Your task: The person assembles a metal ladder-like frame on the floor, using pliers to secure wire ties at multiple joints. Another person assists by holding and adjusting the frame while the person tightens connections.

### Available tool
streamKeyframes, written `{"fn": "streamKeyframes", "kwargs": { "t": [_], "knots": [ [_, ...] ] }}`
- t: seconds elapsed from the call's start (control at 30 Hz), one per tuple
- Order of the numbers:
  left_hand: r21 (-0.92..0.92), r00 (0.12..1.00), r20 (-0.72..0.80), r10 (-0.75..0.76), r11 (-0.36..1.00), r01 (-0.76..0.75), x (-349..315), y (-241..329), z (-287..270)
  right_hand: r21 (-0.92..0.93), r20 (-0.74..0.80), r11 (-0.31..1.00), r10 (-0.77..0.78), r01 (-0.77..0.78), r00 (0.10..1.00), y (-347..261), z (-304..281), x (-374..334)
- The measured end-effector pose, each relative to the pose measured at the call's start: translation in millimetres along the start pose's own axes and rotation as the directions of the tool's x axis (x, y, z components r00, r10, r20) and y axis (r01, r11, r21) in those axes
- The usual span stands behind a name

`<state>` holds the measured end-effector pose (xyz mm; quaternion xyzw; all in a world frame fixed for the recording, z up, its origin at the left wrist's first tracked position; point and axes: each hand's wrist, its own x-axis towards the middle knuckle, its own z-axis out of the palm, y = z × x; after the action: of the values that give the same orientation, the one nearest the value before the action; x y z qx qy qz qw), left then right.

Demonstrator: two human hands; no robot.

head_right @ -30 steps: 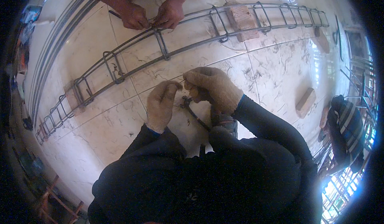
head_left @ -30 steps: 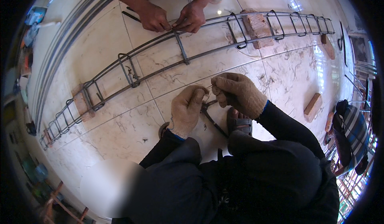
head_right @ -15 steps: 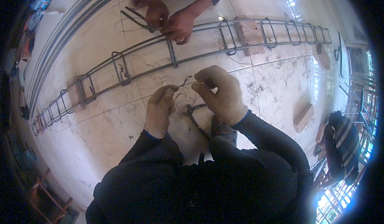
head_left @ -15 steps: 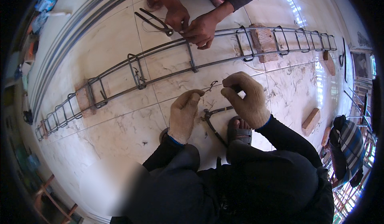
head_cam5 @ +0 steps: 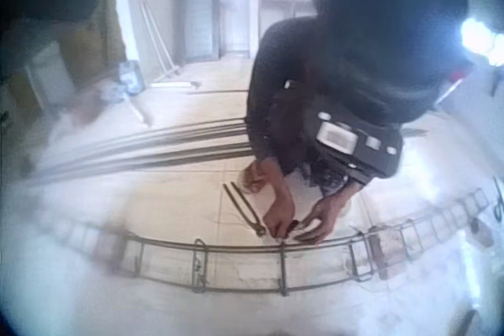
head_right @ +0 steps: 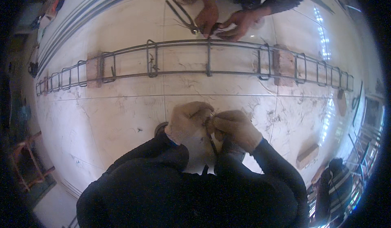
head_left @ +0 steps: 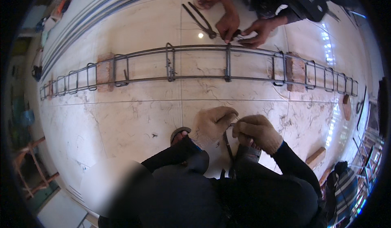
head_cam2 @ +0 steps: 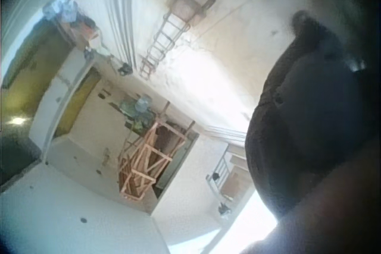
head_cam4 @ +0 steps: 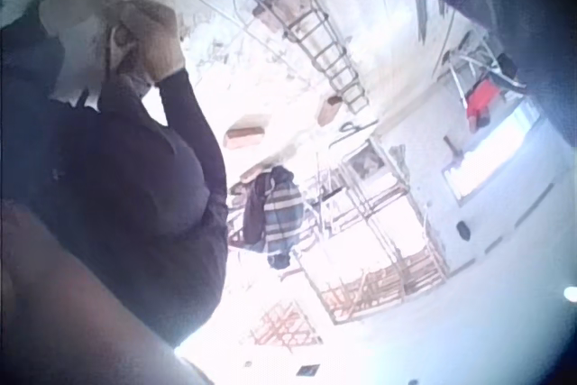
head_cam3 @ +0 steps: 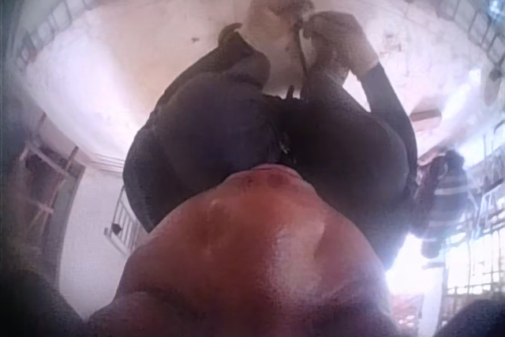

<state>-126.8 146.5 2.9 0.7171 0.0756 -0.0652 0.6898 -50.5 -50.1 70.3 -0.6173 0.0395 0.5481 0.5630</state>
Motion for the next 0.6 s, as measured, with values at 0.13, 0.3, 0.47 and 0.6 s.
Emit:
{"fn": "streamKeyframes", "kwargs": {
  "t": [0.13, 0.3, 0.47, 0.6],
  "knots": [
    [0.122, 0.953, 0.081, 0.291, 0.946, -0.3, 0, 0, -7, 0.611, 0.226, 0.782, -0.027, -0.12, 0.974, 36, -9, -6],
    [0.083, 1.0, -0.004, 0.014, 0.996, -0.014, 2, -4, -3, 0.331, -0.007, 0.943, -0.037, 0.038, 0.999, 25, -6, 5],
    [-0.178, 0.866, -0.033, -0.499, 0.855, 0.486, 4, -29, 8, -0.753, -0.251, 0.644, -0.472, 0.135, 0.845, 1, 2, 8],
    [-0.298, 0.859, 0.06, -0.509, 0.812, 0.502, 3, -49, 17, -0.971, -0.019, 0.21, -0.529, 0.11, 0.848, 7, -4, 14]
  ]
}}
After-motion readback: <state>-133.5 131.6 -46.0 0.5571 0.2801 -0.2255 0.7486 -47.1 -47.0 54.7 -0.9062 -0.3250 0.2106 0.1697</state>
